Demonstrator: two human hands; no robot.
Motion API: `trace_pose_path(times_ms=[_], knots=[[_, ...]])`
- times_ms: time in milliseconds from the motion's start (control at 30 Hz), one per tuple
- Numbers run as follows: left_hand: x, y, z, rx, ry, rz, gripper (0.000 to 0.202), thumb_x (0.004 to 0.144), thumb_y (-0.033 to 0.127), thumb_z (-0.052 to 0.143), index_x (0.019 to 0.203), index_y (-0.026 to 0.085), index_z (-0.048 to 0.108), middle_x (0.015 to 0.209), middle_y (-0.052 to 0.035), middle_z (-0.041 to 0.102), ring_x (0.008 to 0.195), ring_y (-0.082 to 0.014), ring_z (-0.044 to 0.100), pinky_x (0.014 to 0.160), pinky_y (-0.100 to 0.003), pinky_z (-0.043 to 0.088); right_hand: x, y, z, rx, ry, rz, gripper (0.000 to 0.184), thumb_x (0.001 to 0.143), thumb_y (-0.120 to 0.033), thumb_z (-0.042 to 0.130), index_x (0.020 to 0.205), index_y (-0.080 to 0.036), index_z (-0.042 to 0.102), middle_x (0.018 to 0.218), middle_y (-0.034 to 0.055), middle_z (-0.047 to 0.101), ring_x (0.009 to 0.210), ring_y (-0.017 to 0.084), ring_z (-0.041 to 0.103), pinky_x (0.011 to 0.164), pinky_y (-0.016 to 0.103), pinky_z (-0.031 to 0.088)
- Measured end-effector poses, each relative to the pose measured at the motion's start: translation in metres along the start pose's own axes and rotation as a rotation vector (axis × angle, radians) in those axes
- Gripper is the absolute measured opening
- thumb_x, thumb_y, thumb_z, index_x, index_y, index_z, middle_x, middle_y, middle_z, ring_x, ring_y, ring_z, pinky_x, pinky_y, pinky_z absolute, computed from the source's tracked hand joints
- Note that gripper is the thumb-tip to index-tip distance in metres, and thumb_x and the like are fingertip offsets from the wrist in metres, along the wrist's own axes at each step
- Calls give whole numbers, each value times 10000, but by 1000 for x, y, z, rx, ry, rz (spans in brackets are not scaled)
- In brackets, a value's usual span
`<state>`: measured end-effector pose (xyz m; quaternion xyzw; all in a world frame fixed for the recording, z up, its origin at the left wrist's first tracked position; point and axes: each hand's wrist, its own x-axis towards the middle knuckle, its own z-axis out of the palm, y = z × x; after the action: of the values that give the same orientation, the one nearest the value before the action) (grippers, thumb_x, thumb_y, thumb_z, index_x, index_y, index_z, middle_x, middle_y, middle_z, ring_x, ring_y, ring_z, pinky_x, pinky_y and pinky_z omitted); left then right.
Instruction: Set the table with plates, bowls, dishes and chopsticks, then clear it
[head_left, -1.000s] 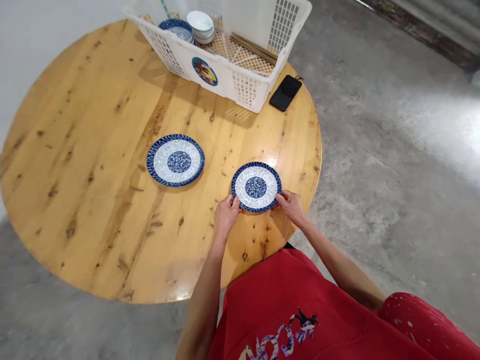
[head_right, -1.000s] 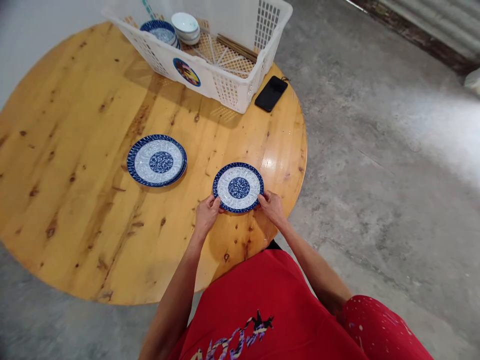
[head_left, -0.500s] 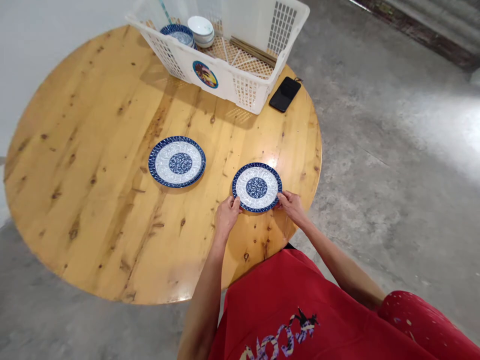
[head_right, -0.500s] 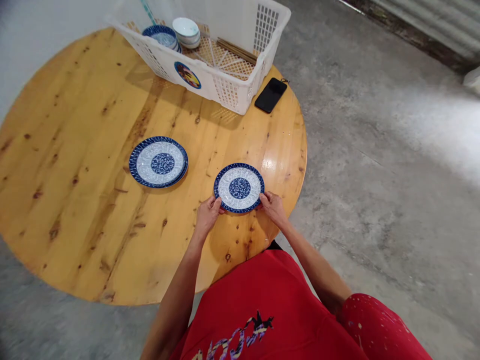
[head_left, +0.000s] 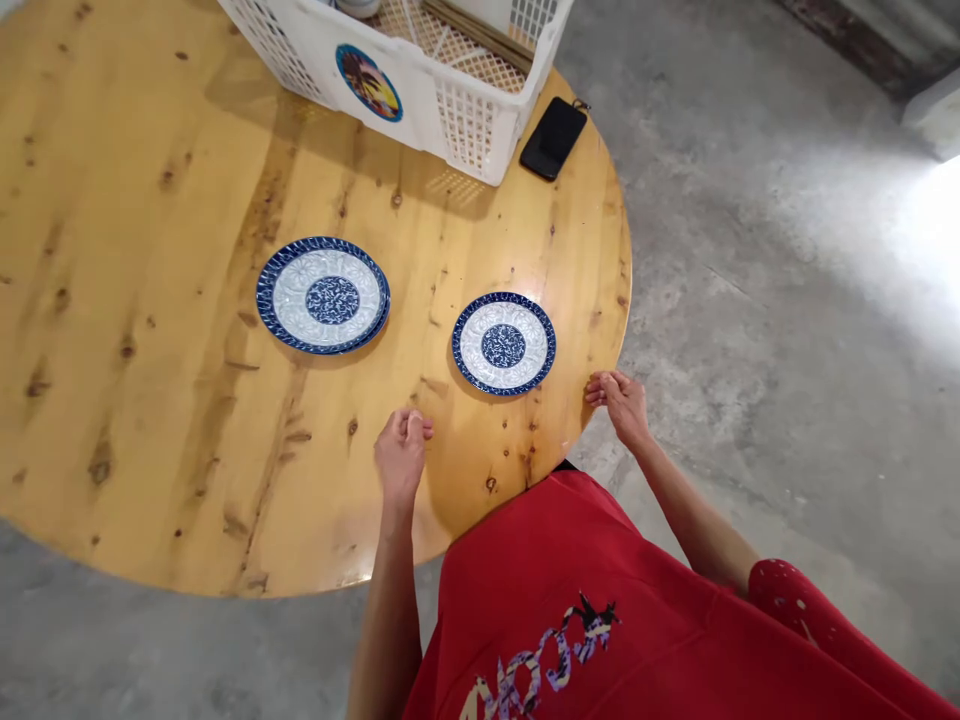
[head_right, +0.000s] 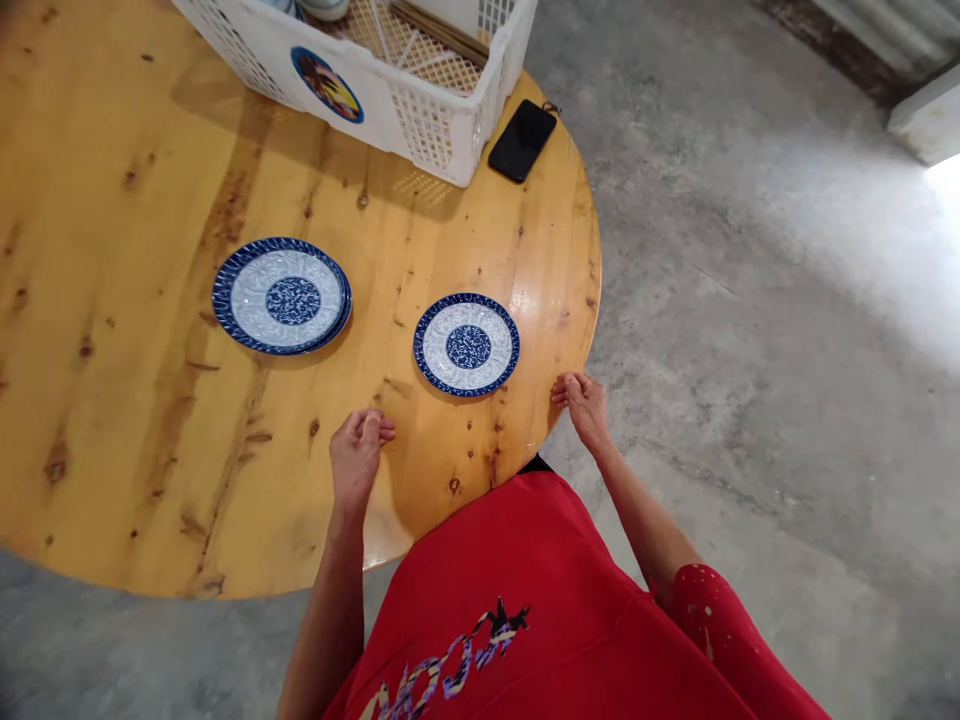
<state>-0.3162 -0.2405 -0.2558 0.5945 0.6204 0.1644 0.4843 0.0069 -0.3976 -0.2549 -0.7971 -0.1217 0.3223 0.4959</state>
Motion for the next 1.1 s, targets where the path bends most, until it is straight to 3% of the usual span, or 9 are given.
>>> trace_pose_path(times_ms=[233,400,600,800,933,1033,1100], knots=[[-2,1,-14,-51,-53,18,265,908,439,476,820,219,593,821,-29,708,708,-174,686,703,-279,527,-37,19,-3,-16,93,60,404,762,-568,643,830,-169,639,688,39,687,560,140,640,526,255,519],[-7,-12,-32,-73,-66,20,241,899,405,496,803,214,607,811,-24,696,710,-168,677,721,-279,529,-63,29,3,-15,113,94,368,758,-520,640,843,-161,645,685,37,686,560,141,644,529,254,518],[-29,-29,-50,-99,25,-33,215,890,405,510,834,222,606,804,-19,692,721,-175,675,720,-288,535,-55,19,13,-14,42,38,395,752,-552,639,833,-165,639,681,44,695,553,145,644,522,257,513],[-69,-43,-41,-134,155,-63,232,889,421,489,864,216,594,775,-22,679,686,-172,672,689,-290,536,-37,7,19,10,-27,6,437,732,-574,658,879,-163,647,699,47,697,565,152,644,524,264,503],[-96,-40,-26,-135,156,-83,237,878,426,486,816,216,578,737,-21,669,639,-167,660,652,-288,529,-43,9,12,20,-103,-12,414,768,-545,648,926,-163,664,729,58,710,592,174,657,562,298,525],[-102,-31,-24,-159,174,-57,247,880,430,487,805,215,581,722,-19,662,632,-166,652,662,-293,528,-44,9,11,1,-161,-66,380,799,-528,631,938,-177,671,755,66,715,611,190,665,595,327,538],[-95,-25,-32,-168,217,-26,237,880,417,489,808,213,585,741,-23,667,658,-168,655,678,-292,526,-41,1,19,-5,-212,-131,367,811,-526,623,943,-187,672,762,63,714,618,196,667,611,336,543]])
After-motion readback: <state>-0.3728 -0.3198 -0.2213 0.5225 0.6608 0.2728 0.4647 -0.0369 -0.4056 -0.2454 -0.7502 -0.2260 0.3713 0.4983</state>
